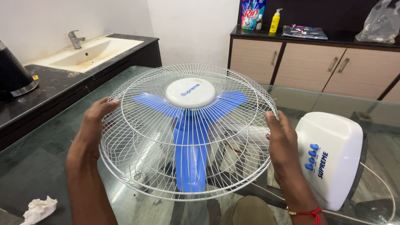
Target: The person removes the front grill of a table fan, then unscrews the central nut to detach the blue fan blades from the motor shaft. The fan is placed on a glass table during the process.
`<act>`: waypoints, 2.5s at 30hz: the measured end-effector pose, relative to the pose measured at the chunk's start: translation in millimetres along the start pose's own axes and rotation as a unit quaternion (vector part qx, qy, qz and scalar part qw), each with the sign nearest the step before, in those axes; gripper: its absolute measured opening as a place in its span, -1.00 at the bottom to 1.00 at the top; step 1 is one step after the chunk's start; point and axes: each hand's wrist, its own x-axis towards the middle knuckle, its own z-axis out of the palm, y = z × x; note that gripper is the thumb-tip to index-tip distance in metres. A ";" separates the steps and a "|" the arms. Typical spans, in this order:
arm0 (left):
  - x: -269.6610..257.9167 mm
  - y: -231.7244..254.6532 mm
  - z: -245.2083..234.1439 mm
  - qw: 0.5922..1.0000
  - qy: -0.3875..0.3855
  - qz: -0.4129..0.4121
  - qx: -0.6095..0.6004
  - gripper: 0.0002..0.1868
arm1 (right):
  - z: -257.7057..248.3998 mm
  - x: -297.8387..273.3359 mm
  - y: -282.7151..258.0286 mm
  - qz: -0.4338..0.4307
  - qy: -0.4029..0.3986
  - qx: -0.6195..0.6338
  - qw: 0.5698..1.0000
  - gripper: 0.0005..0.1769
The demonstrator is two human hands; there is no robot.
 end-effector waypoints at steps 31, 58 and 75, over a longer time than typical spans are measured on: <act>-8.9 4.6 -7.8 0.994 0.099 0.043 0.017 -0.30 | -14.9 16.4 4.0 0.008 -0.091 0.171 0.981 0.06; -44.6 38.9 6.9 0.963 0.023 0.144 -0.228 -0.71 | -60.6 -24.7 -66.1 -0.110 -0.066 0.281 0.951 -0.10; -72.0 55.0 62.7 0.958 -0.002 0.202 -0.204 -0.71 | -118.1 -57.6 -106.1 -0.131 0.073 0.275 0.950 -0.28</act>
